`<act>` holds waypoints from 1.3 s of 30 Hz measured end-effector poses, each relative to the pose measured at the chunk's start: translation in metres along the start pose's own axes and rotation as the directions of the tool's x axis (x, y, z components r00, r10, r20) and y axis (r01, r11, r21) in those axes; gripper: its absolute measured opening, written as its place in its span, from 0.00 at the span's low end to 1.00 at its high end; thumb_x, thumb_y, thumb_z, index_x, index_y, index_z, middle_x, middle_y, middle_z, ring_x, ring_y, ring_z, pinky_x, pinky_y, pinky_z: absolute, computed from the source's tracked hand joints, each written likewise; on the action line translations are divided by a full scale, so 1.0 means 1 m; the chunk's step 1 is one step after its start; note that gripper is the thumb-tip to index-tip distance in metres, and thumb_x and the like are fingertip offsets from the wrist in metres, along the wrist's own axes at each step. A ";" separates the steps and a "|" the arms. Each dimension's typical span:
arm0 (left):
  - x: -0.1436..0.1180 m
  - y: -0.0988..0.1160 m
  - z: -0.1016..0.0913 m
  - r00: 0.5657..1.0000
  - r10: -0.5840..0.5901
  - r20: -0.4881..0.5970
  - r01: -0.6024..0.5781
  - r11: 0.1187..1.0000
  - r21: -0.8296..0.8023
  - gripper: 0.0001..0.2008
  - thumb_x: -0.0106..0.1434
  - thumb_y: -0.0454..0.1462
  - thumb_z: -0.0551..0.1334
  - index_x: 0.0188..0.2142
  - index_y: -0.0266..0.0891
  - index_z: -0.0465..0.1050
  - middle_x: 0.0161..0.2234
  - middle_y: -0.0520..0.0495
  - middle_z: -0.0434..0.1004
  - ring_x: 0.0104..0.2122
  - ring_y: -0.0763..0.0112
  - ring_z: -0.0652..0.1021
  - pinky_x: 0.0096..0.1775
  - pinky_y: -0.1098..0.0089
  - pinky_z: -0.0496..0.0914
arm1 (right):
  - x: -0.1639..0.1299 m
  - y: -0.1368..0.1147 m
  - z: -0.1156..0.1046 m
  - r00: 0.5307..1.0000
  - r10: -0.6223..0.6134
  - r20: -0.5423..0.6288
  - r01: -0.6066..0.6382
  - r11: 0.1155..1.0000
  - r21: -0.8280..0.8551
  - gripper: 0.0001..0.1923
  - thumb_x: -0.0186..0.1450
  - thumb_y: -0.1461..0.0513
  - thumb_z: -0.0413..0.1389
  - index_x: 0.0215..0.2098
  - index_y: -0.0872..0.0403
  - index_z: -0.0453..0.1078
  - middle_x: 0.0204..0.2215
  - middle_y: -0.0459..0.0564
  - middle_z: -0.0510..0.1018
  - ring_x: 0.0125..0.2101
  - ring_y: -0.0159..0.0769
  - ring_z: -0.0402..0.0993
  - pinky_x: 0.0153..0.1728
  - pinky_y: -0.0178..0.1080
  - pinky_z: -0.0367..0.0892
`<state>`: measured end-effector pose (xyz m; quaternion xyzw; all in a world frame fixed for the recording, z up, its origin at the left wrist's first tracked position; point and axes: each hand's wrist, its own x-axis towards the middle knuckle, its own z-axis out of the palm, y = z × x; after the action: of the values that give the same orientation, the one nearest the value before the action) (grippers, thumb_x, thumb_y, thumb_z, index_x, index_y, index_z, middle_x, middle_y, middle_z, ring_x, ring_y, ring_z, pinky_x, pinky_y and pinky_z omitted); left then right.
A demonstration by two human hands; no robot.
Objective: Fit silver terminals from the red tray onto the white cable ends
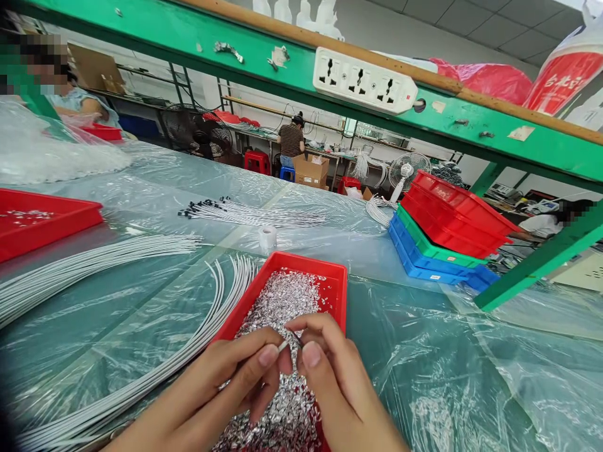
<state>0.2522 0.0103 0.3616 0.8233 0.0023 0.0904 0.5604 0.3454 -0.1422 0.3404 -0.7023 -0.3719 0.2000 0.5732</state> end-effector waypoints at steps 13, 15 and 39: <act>0.002 0.001 -0.005 0.996 0.085 0.039 -0.086 0.996 0.028 0.18 0.72 0.43 0.42 0.30 0.42 0.62 0.20 0.56 0.59 0.21 0.73 0.64 0.25 0.74 0.61 | 0.004 -0.003 -0.005 0.992 0.032 0.119 -0.022 0.996 -0.088 0.13 0.76 0.49 0.45 0.57 0.36 0.60 0.42 0.47 0.71 0.44 0.43 0.70 0.50 0.50 0.65; 0.003 -0.002 -0.005 0.991 0.133 0.033 -0.134 0.990 0.053 0.17 0.72 0.42 0.41 0.31 0.42 0.62 0.21 0.56 0.60 0.21 0.73 0.64 0.25 0.75 0.62 | 0.005 -0.003 -0.006 0.990 0.028 0.136 -0.019 0.997 -0.069 0.13 0.76 0.48 0.45 0.57 0.37 0.61 0.38 0.46 0.71 0.43 0.41 0.70 0.48 0.48 0.67; -0.002 -0.017 0.005 0.851 0.518 -0.089 -0.441 0.796 0.415 0.15 0.72 0.34 0.44 0.30 0.42 0.63 0.19 0.55 0.70 0.17 0.75 0.71 0.21 0.77 0.66 | -0.008 -0.016 0.001 0.991 0.108 0.077 -0.117 0.986 0.119 0.17 0.71 0.40 0.51 0.51 0.36 0.68 0.40 0.41 0.73 0.41 0.34 0.68 0.42 0.31 0.61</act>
<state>0.2531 0.0120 0.3440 0.8759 -0.1340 0.3089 0.3456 0.3349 -0.1466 0.3539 -0.6779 -0.3385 0.2792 0.5899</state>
